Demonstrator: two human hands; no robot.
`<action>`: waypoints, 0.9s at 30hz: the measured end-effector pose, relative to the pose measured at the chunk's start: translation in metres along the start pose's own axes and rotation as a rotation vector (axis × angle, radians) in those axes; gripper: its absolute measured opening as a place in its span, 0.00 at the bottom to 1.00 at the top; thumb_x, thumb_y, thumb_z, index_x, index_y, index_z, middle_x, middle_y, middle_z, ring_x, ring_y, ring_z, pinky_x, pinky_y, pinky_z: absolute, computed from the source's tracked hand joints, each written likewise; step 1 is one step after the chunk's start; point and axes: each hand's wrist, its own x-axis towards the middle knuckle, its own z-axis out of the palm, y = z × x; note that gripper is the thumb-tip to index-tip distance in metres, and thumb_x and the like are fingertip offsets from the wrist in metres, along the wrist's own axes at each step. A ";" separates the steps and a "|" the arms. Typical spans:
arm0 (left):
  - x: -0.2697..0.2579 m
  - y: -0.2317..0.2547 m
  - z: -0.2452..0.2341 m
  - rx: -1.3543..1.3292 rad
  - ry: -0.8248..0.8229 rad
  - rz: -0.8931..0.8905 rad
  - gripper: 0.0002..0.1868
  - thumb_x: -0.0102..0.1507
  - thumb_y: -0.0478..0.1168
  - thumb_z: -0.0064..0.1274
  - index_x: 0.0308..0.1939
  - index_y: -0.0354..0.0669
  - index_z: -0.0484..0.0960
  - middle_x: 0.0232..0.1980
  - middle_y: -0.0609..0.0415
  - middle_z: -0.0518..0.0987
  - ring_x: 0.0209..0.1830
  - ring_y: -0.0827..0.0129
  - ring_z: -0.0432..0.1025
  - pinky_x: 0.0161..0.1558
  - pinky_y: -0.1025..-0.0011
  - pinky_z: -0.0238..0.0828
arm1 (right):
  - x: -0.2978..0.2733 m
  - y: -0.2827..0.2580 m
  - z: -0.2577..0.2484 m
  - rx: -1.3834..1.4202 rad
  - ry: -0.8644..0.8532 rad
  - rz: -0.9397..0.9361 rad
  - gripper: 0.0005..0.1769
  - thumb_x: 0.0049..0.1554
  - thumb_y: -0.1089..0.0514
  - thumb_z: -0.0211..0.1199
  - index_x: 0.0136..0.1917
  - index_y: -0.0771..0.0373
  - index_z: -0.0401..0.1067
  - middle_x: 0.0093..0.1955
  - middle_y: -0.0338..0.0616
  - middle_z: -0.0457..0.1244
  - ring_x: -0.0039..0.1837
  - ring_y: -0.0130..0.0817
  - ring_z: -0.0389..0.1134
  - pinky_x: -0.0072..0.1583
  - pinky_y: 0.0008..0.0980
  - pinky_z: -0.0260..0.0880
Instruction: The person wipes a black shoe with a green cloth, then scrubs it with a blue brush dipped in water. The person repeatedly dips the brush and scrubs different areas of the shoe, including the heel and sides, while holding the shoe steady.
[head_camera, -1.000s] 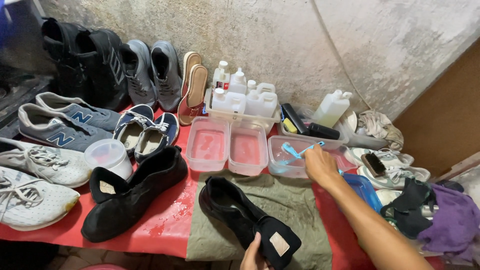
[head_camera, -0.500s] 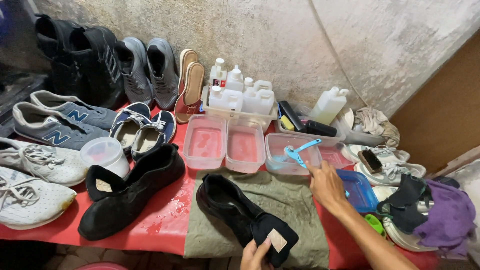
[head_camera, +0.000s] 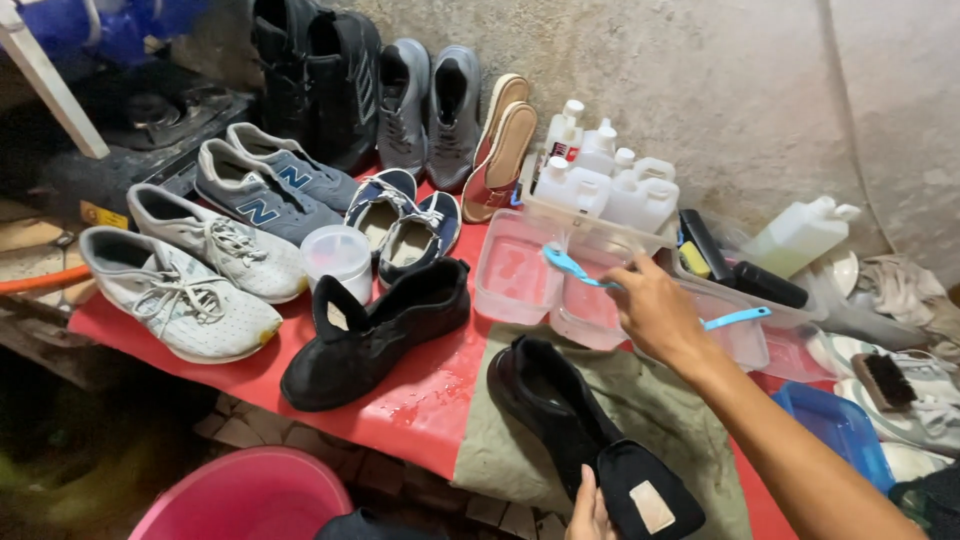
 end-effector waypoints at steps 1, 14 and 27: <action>0.014 0.000 -0.010 0.064 -0.069 -0.026 0.44 0.64 0.63 0.48 0.73 0.31 0.76 0.72 0.37 0.77 0.72 0.46 0.70 0.71 0.56 0.66 | 0.013 -0.011 0.009 -0.041 -0.041 -0.060 0.14 0.61 0.56 0.58 0.59 0.47 0.77 0.52 0.48 0.60 0.54 0.58 0.68 0.46 0.60 0.69; -0.007 -0.004 0.001 -0.013 -0.232 -0.063 0.46 0.65 0.65 0.45 0.77 0.34 0.70 0.78 0.41 0.71 0.78 0.51 0.61 0.75 0.56 0.56 | 0.025 -0.064 0.007 0.128 -0.242 0.102 0.24 0.53 0.61 0.52 0.60 0.56 0.78 0.61 0.52 0.70 0.65 0.59 0.67 0.60 0.55 0.68; -0.074 0.001 0.029 0.133 -0.575 0.003 0.47 0.65 0.66 0.32 0.75 0.30 0.66 0.75 0.33 0.70 0.75 0.45 0.64 0.74 0.54 0.58 | -0.257 0.009 -0.009 0.021 -0.351 0.287 0.37 0.54 0.52 0.59 0.72 0.15 0.65 0.43 0.27 0.63 0.47 0.39 0.74 0.46 0.44 0.75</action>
